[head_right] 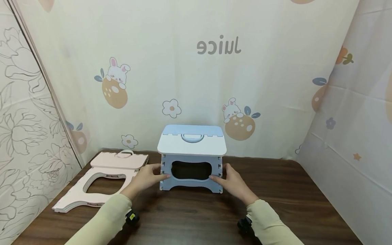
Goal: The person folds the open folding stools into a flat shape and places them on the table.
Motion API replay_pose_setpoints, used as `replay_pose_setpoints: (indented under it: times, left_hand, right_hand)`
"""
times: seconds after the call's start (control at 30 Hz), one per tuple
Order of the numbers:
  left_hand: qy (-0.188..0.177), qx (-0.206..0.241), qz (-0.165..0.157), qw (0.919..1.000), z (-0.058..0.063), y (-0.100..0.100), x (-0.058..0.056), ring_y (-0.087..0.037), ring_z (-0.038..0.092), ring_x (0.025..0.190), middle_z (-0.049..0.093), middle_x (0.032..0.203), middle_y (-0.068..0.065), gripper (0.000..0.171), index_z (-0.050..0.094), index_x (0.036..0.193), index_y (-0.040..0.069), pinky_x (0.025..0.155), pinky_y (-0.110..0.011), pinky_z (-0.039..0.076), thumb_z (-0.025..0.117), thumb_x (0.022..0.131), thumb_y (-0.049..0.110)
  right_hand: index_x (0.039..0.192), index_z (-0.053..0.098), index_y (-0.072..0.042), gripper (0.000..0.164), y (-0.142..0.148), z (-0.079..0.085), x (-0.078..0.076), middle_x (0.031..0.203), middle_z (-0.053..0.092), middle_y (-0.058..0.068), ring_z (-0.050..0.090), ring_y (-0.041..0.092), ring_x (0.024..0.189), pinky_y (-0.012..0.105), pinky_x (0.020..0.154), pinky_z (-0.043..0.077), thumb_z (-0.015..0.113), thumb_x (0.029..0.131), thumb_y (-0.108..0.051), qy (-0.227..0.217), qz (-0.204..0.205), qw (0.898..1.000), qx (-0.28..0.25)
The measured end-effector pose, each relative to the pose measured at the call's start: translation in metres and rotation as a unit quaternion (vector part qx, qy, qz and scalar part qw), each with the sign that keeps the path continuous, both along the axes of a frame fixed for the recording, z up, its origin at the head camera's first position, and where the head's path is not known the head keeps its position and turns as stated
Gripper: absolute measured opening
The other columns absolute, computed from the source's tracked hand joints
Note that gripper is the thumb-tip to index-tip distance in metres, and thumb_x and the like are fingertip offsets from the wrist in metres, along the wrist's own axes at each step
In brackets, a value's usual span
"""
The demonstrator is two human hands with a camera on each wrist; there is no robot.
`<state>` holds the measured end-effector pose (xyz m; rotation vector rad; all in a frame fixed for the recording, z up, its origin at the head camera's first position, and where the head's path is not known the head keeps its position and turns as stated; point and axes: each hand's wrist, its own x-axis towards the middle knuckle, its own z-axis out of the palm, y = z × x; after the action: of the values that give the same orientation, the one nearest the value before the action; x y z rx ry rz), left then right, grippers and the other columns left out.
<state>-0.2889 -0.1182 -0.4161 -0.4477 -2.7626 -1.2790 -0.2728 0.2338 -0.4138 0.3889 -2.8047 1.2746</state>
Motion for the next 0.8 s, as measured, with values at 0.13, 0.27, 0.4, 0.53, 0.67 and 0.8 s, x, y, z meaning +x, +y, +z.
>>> replay_pose_setpoints:
  times: [0.13, 0.27, 0.4, 0.53, 0.67, 0.8]
  left_hand:
    - [0.0, 0.0, 0.001, 1.0, -0.0005, 0.0003, -0.0001, -0.024, 0.064, 0.107, 0.07, 0.116, -0.006, 0.057, 0.069, 0.126, 0.007, 0.091, -0.05, 0.051, 0.078, 0.086, 0.045]
    - [0.0, 0.006, 0.002, 1.0, -0.0004, 0.0007, 0.0005, -0.023, 0.066, 0.103, 0.071, 0.113, -0.005, 0.055, 0.07, 0.125, 0.006, 0.089, -0.048, 0.053, 0.078, 0.086, 0.044]
    - [-0.004, 0.009, 0.005, 0.9999, -0.0009, 0.0009, 0.0014, -0.025, 0.065, 0.109, 0.071, 0.116, -0.006, 0.054, 0.07, 0.124, 0.007, 0.093, -0.05, 0.051, 0.079, 0.086, 0.043]
    - [-0.008, 0.018, 0.004, 0.9998, -0.0004, 0.0018, 0.0023, -0.022, 0.066, 0.105, 0.072, 0.112, -0.004, 0.052, 0.072, 0.122, 0.008, 0.09, -0.048, 0.053, 0.08, 0.085, 0.043]
    - [-0.003, 0.023, -0.002, 0.9997, 0.0002, 0.0021, 0.0029, -0.017, 0.068, 0.094, 0.074, 0.103, 0.0, 0.048, 0.074, 0.118, 0.009, 0.083, -0.043, 0.055, 0.081, 0.084, 0.042]
    - [-0.004, 0.024, 0.001, 0.9997, 0.0, 0.0016, 0.0024, -0.014, 0.067, 0.093, 0.074, 0.101, 0.002, 0.046, 0.074, 0.116, 0.01, 0.082, -0.041, 0.055, 0.081, 0.084, 0.042]
  right_hand:
    - [0.124, 0.049, -0.001, 0.06, 0.0, -0.0012, -0.0006, 0.107, 0.06, 0.01, 0.06, 0.02, 0.092, 0.035, 0.071, 0.051, 0.073, 0.091, -0.046, 0.01, -0.001, 1.0, 0.0]
    - [0.121, 0.051, -0.002, 0.057, 0.0002, -0.0016, -0.0001, 0.104, 0.06, 0.009, 0.059, 0.019, 0.089, 0.034, 0.07, 0.051, 0.073, 0.091, -0.045, 0.02, -0.001, 1.0, -0.002]
    - [0.12, 0.052, -0.002, 0.055, 0.0009, -0.0021, 0.0002, 0.103, 0.061, 0.008, 0.059, 0.019, 0.088, 0.034, 0.068, 0.051, 0.073, 0.091, -0.044, 0.03, -0.001, 1.0, -0.004]
    - [0.12, 0.054, -0.003, 0.054, 0.0019, -0.0026, -0.0005, 0.099, 0.061, 0.007, 0.059, 0.019, 0.083, 0.033, 0.066, 0.051, 0.074, 0.09, -0.043, 0.036, -0.004, 0.999, -0.005]
    - [0.118, 0.056, -0.004, 0.052, 0.0035, -0.0025, -0.0013, 0.097, 0.062, 0.006, 0.059, 0.019, 0.08, 0.032, 0.064, 0.051, 0.075, 0.09, -0.043, 0.039, -0.005, 0.999, -0.006]
    - [0.115, 0.058, -0.005, 0.05, 0.0052, -0.0029, -0.0023, 0.095, 0.063, 0.005, 0.06, 0.019, 0.079, 0.032, 0.064, 0.051, 0.075, 0.09, -0.044, 0.042, -0.002, 0.999, -0.001]
